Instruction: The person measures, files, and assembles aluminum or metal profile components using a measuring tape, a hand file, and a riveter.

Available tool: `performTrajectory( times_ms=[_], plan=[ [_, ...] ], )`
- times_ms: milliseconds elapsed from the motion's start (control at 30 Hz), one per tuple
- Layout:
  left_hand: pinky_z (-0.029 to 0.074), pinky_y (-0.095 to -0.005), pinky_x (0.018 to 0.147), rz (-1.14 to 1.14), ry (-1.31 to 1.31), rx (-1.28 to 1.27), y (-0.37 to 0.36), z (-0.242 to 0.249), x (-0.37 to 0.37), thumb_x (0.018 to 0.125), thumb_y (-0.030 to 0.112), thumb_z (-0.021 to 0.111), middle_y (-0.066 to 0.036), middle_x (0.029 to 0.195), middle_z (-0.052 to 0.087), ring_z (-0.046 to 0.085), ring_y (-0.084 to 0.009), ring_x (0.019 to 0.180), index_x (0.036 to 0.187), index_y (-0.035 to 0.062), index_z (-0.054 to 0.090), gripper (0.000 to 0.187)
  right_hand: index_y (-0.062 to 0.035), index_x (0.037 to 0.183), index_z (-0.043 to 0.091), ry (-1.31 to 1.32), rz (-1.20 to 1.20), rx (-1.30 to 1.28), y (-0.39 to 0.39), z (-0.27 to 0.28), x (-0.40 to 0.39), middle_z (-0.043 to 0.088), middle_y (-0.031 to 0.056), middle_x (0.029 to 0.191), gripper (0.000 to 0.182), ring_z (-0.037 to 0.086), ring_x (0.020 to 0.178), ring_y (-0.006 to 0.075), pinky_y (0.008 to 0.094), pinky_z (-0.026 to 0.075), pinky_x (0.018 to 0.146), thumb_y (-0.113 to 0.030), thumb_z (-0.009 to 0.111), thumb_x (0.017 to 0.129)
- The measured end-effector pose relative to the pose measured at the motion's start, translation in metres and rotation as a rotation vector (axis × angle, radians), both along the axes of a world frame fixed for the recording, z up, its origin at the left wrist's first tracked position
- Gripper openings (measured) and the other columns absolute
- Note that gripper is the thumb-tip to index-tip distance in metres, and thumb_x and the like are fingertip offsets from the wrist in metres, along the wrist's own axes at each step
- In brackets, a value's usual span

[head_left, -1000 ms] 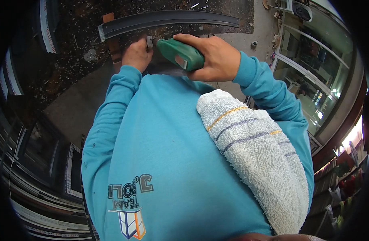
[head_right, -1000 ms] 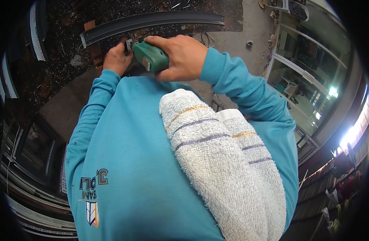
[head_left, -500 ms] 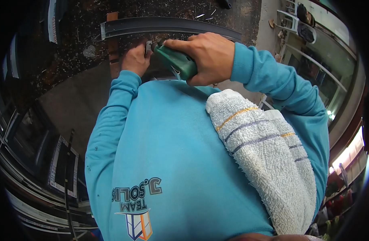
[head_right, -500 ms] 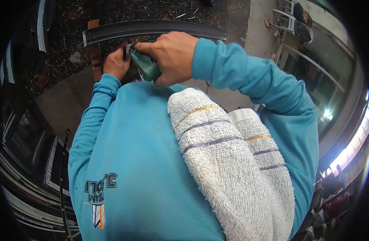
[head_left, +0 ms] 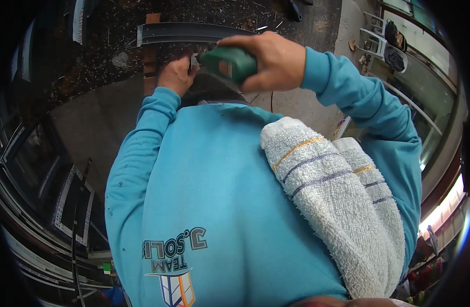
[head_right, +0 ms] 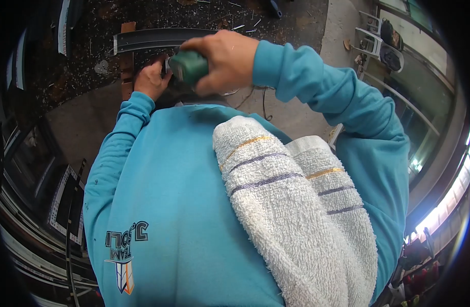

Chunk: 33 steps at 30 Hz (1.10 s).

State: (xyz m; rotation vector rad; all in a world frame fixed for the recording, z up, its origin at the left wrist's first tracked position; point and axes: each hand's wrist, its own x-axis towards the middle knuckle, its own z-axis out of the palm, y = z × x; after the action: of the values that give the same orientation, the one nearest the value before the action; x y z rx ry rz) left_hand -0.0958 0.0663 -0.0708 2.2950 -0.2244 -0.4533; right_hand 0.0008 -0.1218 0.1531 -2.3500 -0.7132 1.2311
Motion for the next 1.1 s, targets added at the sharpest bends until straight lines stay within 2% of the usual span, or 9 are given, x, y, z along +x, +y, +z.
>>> performTrajectory(
  times_ms=[133, 200, 267, 367, 500, 700, 833, 1067, 1100],
  plan=[
    [0.054, -0.0473, 0.071, -0.01, 0.05, 0.017, 0.0, -0.001, 0.0, 0.082, 0.024, 0.07, -0.021, 0.085, 0.067, 0.065, -0.0394, 0.081, 0.117, 0.0114, 0.06, 0.039, 0.005, 0.132, 0.049, 0.092, -0.19, 0.025, 0.009, -0.002, 0.007, 0.066, 0.0273, 0.101, 0.072, 0.07, 0.082, 0.0327, 0.0366, 0.06, 0.079, -0.017, 0.072, 0.067],
    [0.053, -0.0481, 0.07, -0.002, 0.033, -0.041, -0.001, -0.006, 0.001, 0.082, 0.023, 0.069, -0.021, 0.084, 0.067, 0.065, -0.0398, 0.08, 0.113, 0.0114, 0.06, 0.035, 0.0024, 0.136, 0.046, -0.004, 0.152, -0.061, 0.021, 0.017, -0.009, 0.066, 0.0261, 0.098, 0.078, 0.07, 0.081, 0.0341, 0.0409, 0.059, 0.073, -0.019, 0.076, 0.067],
    [0.053, -0.0487, 0.069, 0.007, 0.022, -0.051, -0.003, 0.002, -0.001, 0.082, 0.023, 0.069, -0.022, 0.083, 0.066, 0.065, -0.0401, 0.079, 0.111, 0.0112, 0.06, 0.032, -0.0045, 0.14, 0.045, -0.086, 0.251, -0.169, 0.013, 0.025, -0.026, 0.063, 0.0232, 0.098, 0.083, 0.068, 0.079, 0.0367, 0.0437, 0.056, 0.072, -0.023, 0.079, 0.067],
    [0.052, -0.0488, 0.065, -0.009, -0.138, -0.083, -0.006, 0.003, -0.004, 0.083, 0.019, 0.067, -0.018, 0.083, 0.065, 0.064, -0.0401, 0.076, 0.098, 0.0099, 0.061, 0.018, -0.008, 0.139, 0.048, 0.001, 0.123, -0.115, -0.023, 0.044, -0.03, 0.064, 0.0215, 0.095, 0.084, 0.067, 0.08, 0.0377, 0.0448, 0.054, 0.073, -0.038, 0.081, 0.067],
    [0.053, -0.0434, 0.064, -0.057, -0.177, -0.082, 0.002, 0.005, -0.005, 0.083, 0.012, 0.067, -0.016, 0.081, 0.062, 0.063, -0.0378, 0.073, 0.088, 0.0068, 0.06, 0.01, -0.0119, 0.14, 0.048, -0.007, -0.012, -0.019, -0.066, 0.049, -0.06, 0.063, 0.02, 0.093, 0.083, 0.066, 0.078, 0.0362, 0.0462, 0.052, 0.071, -0.037, 0.081, 0.068],
    [0.053, -0.0296, 0.074, 0.133, 0.29, -0.358, 0.01, 0.082, -0.001, 0.083, 0.013, 0.073, -0.008, 0.09, 0.065, 0.064, -0.0154, 0.082, 0.106, 0.0035, 0.062, 0.028, -0.0113, 0.143, 0.045, 0.067, -0.049, -0.025, -0.096, 0.082, -0.045, 0.061, 0.0228, 0.11, 0.09, 0.066, 0.091, 0.0394, 0.0448, 0.053, 0.08, -0.027, 0.081, 0.062],
    [0.053, -0.0319, 0.087, 0.066, 0.364, -0.467, -0.017, 0.109, 0.013, 0.081, 0.015, 0.077, -0.009, 0.112, 0.061, 0.06, -0.0176, 0.102, 0.13, 0.0054, 0.051, 0.057, -0.0091, 0.143, 0.045, -0.007, -0.136, 0.176, -0.13, 0.094, -0.043, 0.061, 0.0251, 0.117, 0.094, 0.066, 0.096, 0.0395, 0.0445, 0.054, 0.084, -0.022, 0.081, 0.057],
    [0.053, -0.0308, 0.089, 0.069, 0.326, -0.656, -0.071, 0.12, 0.044, 0.081, 0.015, 0.078, -0.012, 0.108, 0.064, 0.063, -0.0186, 0.1, 0.126, -0.0008, 0.053, 0.054, -0.0119, 0.142, 0.046, -0.186, -0.209, 0.356, -0.178, 0.09, -0.053, 0.065, 0.02, 0.108, 0.091, 0.067, 0.09, 0.0351, 0.0425, 0.055, 0.083, -0.018, 0.08, 0.058],
    [0.053, -0.0292, 0.087, 0.099, 0.363, -0.648, -0.077, 0.12, 0.048, 0.083, 0.015, 0.076, -0.011, 0.104, 0.066, 0.064, -0.0167, 0.097, 0.123, -0.0023, 0.054, 0.049, -0.0073, 0.143, 0.044, -0.231, -0.166, 0.402, -0.184, 0.091, -0.052, 0.065, 0.021, 0.111, 0.095, 0.069, 0.091, 0.034, 0.0416, 0.056, 0.081, -0.011, 0.083, 0.056]
  ],
)
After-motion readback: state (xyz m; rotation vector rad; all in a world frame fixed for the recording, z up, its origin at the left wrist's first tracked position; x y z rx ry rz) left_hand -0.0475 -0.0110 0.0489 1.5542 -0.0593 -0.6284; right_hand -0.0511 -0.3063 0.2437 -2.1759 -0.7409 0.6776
